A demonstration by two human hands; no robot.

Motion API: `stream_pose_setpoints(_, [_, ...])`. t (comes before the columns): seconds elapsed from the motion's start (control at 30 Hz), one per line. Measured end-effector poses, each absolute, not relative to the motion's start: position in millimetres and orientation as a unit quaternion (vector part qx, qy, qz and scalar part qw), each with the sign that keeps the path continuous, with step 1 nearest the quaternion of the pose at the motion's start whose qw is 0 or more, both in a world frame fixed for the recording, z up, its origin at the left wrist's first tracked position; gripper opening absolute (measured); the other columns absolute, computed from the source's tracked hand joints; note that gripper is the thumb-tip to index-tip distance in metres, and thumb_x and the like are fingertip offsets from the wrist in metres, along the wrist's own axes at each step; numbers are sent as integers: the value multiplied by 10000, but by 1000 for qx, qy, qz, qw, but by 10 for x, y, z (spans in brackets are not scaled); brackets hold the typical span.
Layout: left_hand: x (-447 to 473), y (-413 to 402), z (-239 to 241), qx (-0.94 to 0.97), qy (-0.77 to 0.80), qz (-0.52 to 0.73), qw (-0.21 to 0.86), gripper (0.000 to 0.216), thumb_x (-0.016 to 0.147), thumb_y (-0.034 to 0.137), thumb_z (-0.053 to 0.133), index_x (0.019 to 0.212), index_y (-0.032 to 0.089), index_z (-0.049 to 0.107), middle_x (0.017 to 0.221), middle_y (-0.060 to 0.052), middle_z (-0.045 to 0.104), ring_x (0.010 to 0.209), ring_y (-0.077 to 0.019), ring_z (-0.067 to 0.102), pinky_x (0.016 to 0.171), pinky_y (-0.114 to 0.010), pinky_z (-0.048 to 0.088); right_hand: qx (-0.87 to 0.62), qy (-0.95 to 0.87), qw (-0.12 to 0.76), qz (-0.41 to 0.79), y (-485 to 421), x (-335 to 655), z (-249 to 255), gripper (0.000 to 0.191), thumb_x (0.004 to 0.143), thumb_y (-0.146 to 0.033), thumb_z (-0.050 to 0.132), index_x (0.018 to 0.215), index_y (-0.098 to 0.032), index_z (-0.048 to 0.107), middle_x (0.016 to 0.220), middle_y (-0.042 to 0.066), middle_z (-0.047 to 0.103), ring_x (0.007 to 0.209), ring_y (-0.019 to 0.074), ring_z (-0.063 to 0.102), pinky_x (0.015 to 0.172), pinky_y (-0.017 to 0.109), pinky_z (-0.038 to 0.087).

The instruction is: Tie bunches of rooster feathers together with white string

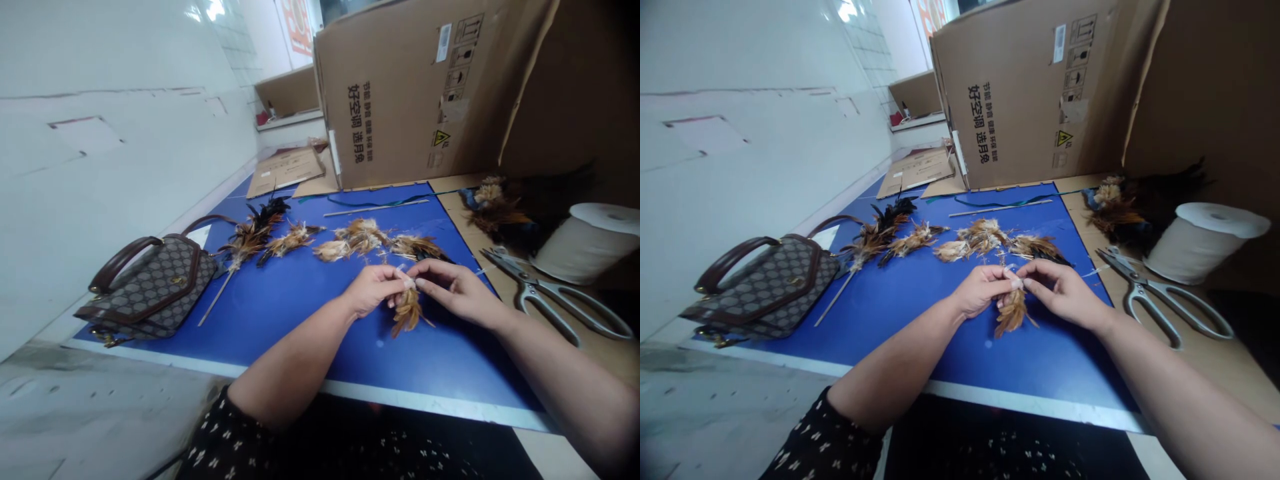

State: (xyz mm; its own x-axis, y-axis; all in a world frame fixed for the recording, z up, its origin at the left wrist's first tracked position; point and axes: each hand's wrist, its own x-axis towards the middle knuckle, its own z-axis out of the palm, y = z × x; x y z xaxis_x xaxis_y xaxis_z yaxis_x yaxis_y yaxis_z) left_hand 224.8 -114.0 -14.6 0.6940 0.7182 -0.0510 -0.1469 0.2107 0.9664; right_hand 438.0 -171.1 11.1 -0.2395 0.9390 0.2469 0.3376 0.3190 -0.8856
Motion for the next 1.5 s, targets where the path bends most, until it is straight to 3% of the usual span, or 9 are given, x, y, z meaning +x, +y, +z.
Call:
stream_pose_setpoints(0.2, [2252,-1146,-138,543,265,324,727,408,727,445,943,867,104,769,691,-9,668,585,-71,563,595,-219,426,-432,-651,422,461,-1669,4354,104,450,880,-644,792,994,-214,726,960,71,751,883,233,695,836,368,586])
stream_pose_setpoints(0.43, [2238,-1172,-85,534,296,310,729,500,703,524,946,920,116,755,699,-26,702,540,-110,618,553,-243,476,-447,-641,424,458,-1655,4372,85,464,879,-646,792,911,-197,677,794,40,690,728,183,622,688,317,528])
stream_pose_setpoints(0.57, [2292,-1208,-88,553,277,348,705,511,730,540,926,929,110,736,751,-62,740,611,-142,689,606,-274,563,-450,-630,436,458,-1648,4388,75,445,887,-628,794,908,-205,658,782,30,688,705,177,616,668,305,505])
stream_pose_setpoints(0.8, [2406,-1288,-136,594,308,473,574,495,803,566,853,954,100,782,839,-51,681,483,-103,637,415,-235,497,-442,-639,462,427,-1636,4391,52,398,905,-585,797,921,-206,675,788,25,677,724,177,620,693,302,515])
stream_pose_setpoints(0.9, [2410,-1292,-152,606,311,494,541,444,866,546,802,996,121,818,852,-45,676,460,-77,601,404,-229,476,-450,-643,462,413,-1641,4380,48,370,924,-567,784,941,-206,703,825,36,698,754,184,633,734,314,530])
stream_pose_setpoints(1.0, [2396,-1265,-185,618,300,501,526,384,885,520,794,1012,161,845,891,-50,698,520,-85,614,492,-257,533,-457,-647,462,398,-1637,4377,27,345,941,-552,771,953,-208,732,853,43,712,782,189,639,774,326,541])
stream_pose_setpoints(1.17, [2372,-1222,-219,659,296,509,469,249,902,419,805,1031,217,872,892,-64,744,803,-155,665,786,-309,572,-459,-638,484,386,-1624,4381,-24,334,918,-527,808,1065,-229,769,954,54,763,829,202,686,811,342,581])
stream_pose_setpoints(1.33, [2368,-1214,-226,661,275,514,473,232,904,383,806,1054,220,873,895,-65,748,806,-153,651,805,-312,541,-456,-679,477,322,-1632,4374,20,255,946,-471,789,1079,-255,818,1091,71,792,989,237,735,961,389,585])
stream_pose_setpoints(1.5, [2375,-1201,-263,660,280,518,466,240,911,403,793,1061,234,874,894,-59,742,797,-148,647,807,-308,542,-423,-719,510,210,-1630,4351,37,102,956,-365,774,982,-277,819,987,69,776,916,242,727,896,418,595])
